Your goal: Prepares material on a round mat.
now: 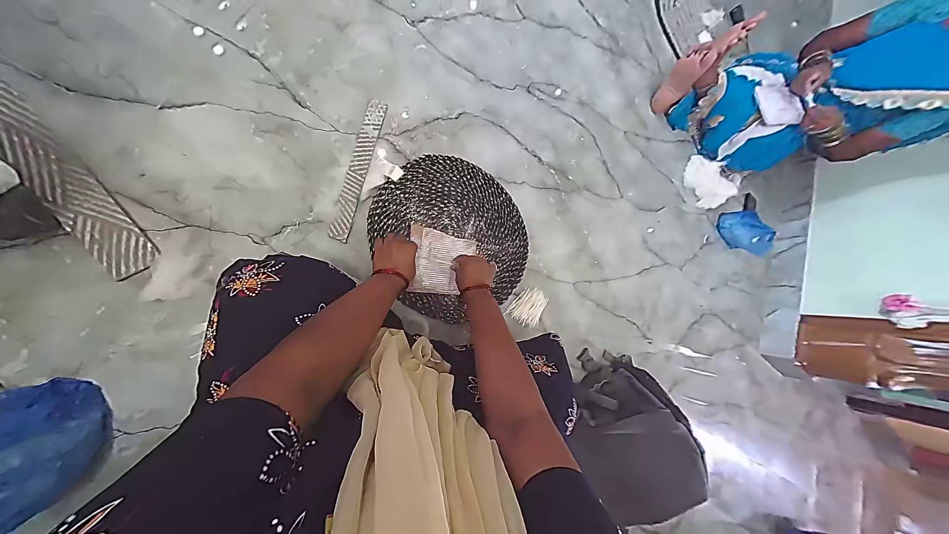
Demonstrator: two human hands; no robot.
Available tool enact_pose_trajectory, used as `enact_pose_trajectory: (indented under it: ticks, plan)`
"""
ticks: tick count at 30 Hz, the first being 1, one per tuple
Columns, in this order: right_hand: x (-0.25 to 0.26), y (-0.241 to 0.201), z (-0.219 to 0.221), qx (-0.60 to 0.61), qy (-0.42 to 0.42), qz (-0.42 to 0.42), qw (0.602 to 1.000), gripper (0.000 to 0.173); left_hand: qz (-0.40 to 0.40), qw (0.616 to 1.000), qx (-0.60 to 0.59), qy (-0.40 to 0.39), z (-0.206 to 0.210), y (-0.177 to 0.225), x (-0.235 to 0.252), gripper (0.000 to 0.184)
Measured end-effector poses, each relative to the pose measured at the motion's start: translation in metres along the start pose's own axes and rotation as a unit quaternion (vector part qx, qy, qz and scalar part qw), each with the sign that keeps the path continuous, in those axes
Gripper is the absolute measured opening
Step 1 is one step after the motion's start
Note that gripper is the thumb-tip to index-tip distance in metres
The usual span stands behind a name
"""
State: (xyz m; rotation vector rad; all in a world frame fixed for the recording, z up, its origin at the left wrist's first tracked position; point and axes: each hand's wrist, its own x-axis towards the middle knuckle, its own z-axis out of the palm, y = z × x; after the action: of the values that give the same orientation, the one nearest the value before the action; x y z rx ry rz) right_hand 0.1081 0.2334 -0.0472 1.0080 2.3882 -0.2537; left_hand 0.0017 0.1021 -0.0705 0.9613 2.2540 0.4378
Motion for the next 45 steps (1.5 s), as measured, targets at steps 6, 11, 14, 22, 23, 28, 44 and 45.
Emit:
enact_pose_trajectory:
  ticks: [6,11,14,22,23,28,44,45]
  plan:
    - [-0.023,-0.007,-0.003,-0.026,0.033,-0.061,0.997,0.028,0.131,0.991,0.021,-0.023,0.001,0.007,-0.004,0.034]
    - [-0.028,-0.005,-0.004,-0.027,0.014,-0.037,0.999,0.030,0.100,0.991,0.070,-0.061,0.000,0.009,-0.006,0.029]
    - [-0.026,0.005,-0.007,0.039,0.009,-0.012,0.999,0.037,0.085,0.993,0.056,-0.052,0.000,0.009,-0.005,0.026]
    - [-0.024,0.005,-0.004,0.014,0.005,-0.047,0.999,0.028,0.103,0.991,0.070,-0.043,0.004,0.009,-0.003,0.028]
    - [-0.023,0.006,-0.005,0.014,0.003,-0.043,0.999,0.028,0.106,0.991,0.067,-0.039,0.004,0.008,-0.003,0.027]
    - [-0.020,0.005,-0.003,0.059,-0.015,-0.039,0.997,0.039,0.101,0.993,0.056,-0.034,0.003,0.008,-0.002,0.028]
    - [0.009,0.002,0.008,-0.006,0.022,0.016,1.000,0.028,-0.127,0.990,0.009,-0.063,-0.007,0.008,-0.006,0.028]
    - [0.010,0.001,0.008,-0.011,0.025,0.014,1.000,0.028,-0.136,0.988,0.003,-0.067,-0.008,0.009,-0.006,0.028]
